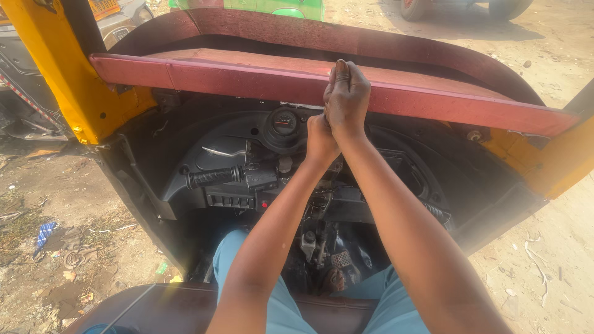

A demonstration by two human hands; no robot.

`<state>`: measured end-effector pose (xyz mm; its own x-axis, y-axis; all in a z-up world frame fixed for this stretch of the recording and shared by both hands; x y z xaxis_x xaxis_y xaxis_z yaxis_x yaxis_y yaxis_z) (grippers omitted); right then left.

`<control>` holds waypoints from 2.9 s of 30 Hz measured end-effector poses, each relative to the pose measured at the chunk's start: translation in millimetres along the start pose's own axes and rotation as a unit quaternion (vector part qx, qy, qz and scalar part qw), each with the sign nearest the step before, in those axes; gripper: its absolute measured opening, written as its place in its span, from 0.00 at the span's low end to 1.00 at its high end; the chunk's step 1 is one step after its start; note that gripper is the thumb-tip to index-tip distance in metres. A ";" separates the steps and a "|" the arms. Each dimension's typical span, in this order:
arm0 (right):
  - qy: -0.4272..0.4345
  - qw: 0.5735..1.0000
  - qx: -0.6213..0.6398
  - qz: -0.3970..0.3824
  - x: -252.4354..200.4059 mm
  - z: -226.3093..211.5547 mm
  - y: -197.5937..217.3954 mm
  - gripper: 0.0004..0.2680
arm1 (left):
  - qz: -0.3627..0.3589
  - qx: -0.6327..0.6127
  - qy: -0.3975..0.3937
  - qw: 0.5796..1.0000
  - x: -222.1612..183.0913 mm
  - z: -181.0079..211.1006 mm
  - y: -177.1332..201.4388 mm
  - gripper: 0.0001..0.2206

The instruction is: The person uses a screwdriver to loosen and remove screws from the dashboard and steering column assembly of an auto rickshaw, then uses a blue oil can to lubricate components within the steering mechanism.

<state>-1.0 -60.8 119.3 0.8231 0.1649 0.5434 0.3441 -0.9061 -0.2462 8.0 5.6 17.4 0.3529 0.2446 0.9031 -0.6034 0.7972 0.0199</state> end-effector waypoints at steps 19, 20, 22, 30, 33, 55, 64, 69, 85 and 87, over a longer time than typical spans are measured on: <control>-0.097 0.976 0.074 -0.178 20.6 0.4 18.7 0.12 | -0.103 -0.154 0.118 0.976 9.6 -2.0 0.1 0.08; -0.109 0.957 0.047 -0.266 24.6 -4.6 21.0 0.12 | -0.101 -0.199 0.157 0.962 8.4 -6.5 1.7 0.07; -0.123 0.919 0.028 -0.374 26.5 -13.7 22.1 0.12 | -0.105 -0.224 0.204 0.947 2.2 -12.4 3.6 0.08; -0.035 0.913 -0.169 -0.369 31.2 -21.5 -20.1 0.14 | -0.060 0.053 0.226 0.971 10.0 19.6 24.2 0.12; -0.068 0.954 -0.046 -0.288 32.2 -9.6 -27.9 0.15 | 0.116 0.205 0.108 0.966 4.5 56.3 18.0 0.08; 0.053 0.974 -0.103 -0.193 39.5 6.5 -22.8 0.15 | 0.170 0.084 0.088 0.978 20.8 24.9 -4.7 0.09; 0.150 0.957 -0.240 0.062 50.5 37.4 -11.0 0.11 | 0.023 0.020 0.072 0.997 25.5 -3.9 -2.6 0.11; 0.131 0.937 -0.295 0.137 42.3 44.5 -16.5 0.12 | -0.089 -0.184 0.065 0.977 24.9 -50.1 -2.3 0.09; -0.104 0.899 -0.140 -0.401 35.7 -21.2 -34.2 0.14 | -0.129 -0.372 0.137 0.909 29.9 -28.0 22.2 0.13; -0.128 0.853 -0.161 -0.479 32.2 -26.8 -34.3 0.14 | -0.163 -0.335 0.155 0.915 20.4 -32.3 22.0 0.09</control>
<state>1.6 -34.8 166.8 0.3189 0.9326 0.1690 0.8064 -0.3607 0.4685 25.0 46.0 22.4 0.6847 -0.0053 0.7288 0.1071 0.9899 -0.0935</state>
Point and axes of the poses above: each hand's wrist, its own x-axis towards the middle knuckle, its own y-axis out of the back of the hand, z = x × y, the point moved 2 cm from there along x, towards the middle knuckle, and after that the axes turned 4 degrees about -y, right-handed, at the moved point
